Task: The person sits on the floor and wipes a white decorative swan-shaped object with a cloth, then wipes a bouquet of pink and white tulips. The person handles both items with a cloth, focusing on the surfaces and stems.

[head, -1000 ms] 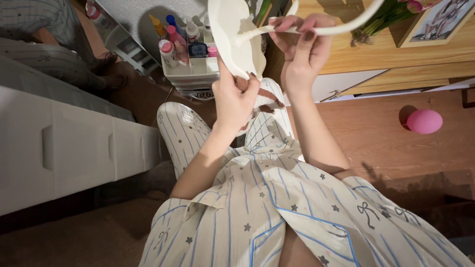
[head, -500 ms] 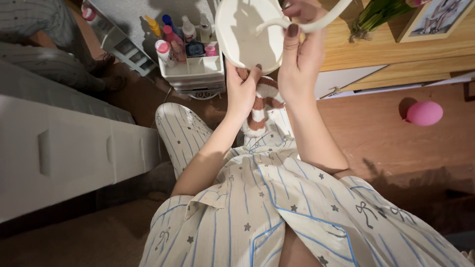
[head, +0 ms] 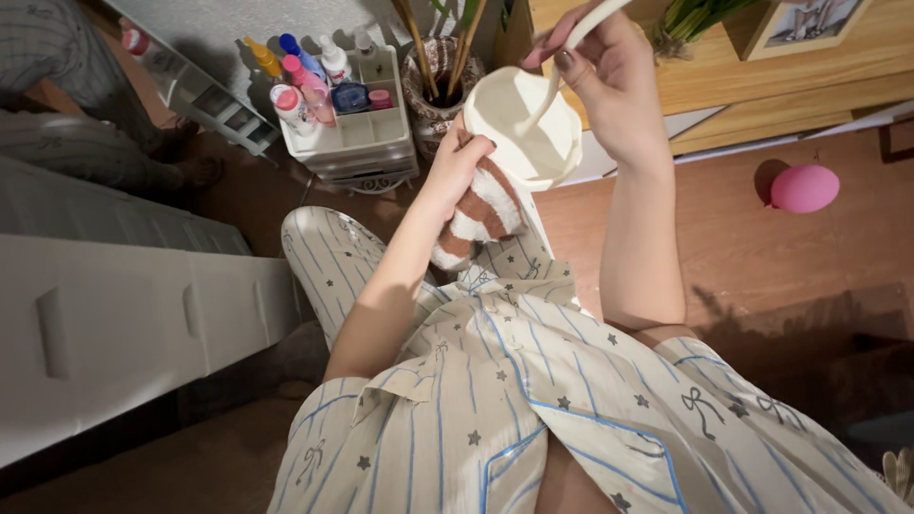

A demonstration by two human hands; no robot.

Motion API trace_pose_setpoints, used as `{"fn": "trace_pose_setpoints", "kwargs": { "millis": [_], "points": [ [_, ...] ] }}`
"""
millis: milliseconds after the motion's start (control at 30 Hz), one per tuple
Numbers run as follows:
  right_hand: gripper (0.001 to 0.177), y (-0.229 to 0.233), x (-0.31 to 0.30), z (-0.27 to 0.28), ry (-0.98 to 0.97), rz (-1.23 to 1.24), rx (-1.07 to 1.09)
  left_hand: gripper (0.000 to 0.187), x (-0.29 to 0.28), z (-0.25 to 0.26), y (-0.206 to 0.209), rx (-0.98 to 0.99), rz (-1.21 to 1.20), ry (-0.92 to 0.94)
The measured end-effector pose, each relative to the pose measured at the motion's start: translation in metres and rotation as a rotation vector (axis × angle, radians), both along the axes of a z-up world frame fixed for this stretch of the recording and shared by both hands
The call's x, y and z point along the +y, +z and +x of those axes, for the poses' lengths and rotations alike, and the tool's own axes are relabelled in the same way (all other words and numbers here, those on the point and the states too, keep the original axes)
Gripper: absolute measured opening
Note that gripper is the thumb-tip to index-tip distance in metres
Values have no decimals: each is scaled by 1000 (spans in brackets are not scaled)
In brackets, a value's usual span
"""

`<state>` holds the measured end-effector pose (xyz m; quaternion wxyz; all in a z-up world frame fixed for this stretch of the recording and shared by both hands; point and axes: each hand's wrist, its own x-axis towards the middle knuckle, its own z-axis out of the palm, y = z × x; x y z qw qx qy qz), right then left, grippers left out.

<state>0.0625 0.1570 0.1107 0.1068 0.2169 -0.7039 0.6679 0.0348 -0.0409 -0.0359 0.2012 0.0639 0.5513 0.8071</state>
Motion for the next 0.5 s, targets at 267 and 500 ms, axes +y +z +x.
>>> {"fn": "trace_pose_setpoints", "kwargs": {
  "millis": [267,500],
  "points": [
    [5,-45,33,-42,-234,104,-41,56,28,-16,-19,-50,21,-111],
    [5,-79,44,-62,-323,111,-22,32,61,-31,-57,-137,-179,-45]
  ]
}}
